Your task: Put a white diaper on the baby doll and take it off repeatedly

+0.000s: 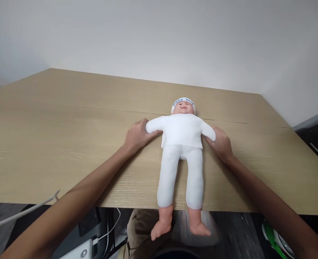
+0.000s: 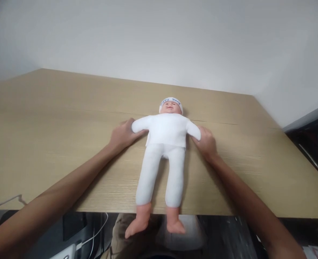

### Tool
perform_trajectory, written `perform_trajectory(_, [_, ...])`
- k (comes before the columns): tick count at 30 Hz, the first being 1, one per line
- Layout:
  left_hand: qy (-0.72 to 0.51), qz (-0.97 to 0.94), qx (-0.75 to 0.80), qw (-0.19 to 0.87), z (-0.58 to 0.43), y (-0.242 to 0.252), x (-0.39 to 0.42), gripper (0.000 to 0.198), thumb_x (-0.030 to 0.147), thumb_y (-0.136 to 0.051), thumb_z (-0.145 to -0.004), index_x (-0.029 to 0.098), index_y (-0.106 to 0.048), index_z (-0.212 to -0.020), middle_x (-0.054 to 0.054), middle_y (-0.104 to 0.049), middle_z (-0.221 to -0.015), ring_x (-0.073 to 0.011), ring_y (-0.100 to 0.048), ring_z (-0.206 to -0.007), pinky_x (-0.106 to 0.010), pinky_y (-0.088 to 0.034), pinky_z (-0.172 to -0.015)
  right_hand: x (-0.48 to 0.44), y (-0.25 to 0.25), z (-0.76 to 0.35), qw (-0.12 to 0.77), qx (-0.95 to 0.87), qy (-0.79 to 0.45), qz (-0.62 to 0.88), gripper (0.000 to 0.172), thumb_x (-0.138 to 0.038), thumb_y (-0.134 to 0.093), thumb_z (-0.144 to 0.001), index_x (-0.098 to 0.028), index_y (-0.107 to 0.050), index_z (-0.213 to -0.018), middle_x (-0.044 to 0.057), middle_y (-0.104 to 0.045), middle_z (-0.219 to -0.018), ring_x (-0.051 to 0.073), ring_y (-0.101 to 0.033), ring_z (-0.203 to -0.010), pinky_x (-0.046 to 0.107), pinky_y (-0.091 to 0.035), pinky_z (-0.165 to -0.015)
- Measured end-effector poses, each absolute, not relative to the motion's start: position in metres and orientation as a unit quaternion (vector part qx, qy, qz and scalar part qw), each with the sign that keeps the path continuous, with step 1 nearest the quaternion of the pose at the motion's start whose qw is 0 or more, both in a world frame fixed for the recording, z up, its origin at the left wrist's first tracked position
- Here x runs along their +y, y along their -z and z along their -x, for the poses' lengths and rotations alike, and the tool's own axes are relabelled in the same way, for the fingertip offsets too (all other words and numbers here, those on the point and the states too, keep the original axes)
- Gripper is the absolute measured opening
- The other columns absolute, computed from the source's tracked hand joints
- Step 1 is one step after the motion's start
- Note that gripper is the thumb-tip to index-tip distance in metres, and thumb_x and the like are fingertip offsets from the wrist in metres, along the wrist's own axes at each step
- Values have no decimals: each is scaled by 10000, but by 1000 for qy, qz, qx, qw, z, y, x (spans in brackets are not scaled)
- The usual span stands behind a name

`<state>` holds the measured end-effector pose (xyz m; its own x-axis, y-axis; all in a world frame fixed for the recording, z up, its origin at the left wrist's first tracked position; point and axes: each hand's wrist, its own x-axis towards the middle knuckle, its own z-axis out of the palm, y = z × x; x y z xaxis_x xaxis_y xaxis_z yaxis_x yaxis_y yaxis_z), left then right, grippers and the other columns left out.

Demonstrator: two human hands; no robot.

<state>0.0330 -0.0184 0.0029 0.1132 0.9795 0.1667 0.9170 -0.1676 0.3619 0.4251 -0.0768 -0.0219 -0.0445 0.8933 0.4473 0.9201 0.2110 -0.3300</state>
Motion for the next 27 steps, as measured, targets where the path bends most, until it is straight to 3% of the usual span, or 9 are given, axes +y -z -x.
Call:
perform_trajectory(10, [-193,-719,667,40,-54,-14,76,717,852,-608,-890,180,-655,-1134,-204,-773,-1164,-402,-703,-1075,-403,-492,-846,43,28,-435,263,-728,86,627,428,-521,-571,-1069,-147,-713,-1222,190,-793,-1133,374,-701,-1027,461,-504,-917])
perform_trajectory(20, [-210,-759,615,49,-45,-3,127,792,890,-573,-880,177,-648,-1218,-192,-742,-1223,-428,-625,-1215,-492,-490,-1017,98,40,-477,274,-783,-5,559,649,-754,-676,-972,-216,-689,-1335,174,-777,-1256,380,-684,-1111,492,-541,-964])
perform_trajectory(23, [-210,-803,555,56,-25,2,137,805,890,-577,-871,184,-659,-1250,-172,-723,-1254,-416,-606,-1243,-542,-437,-1114,96,34,-495,267,-799,-30,538,669,-819,-705,-915,-216,-718,-1205,147,-776,-1136,352,-684,-1022,473,-535,-922])
perform_trajectory(27, [-220,-821,521,80,-3,11,150,800,873,-643,-837,181,-696,-1236,-168,-718,-1254,-408,-611,-1218,-548,-429,-1127,88,23,-497,261,-794,-53,547,617,-836,-674,-919,-225,-697,-1006,115,-751,-977,318,-668,-895,426,-514,-817])
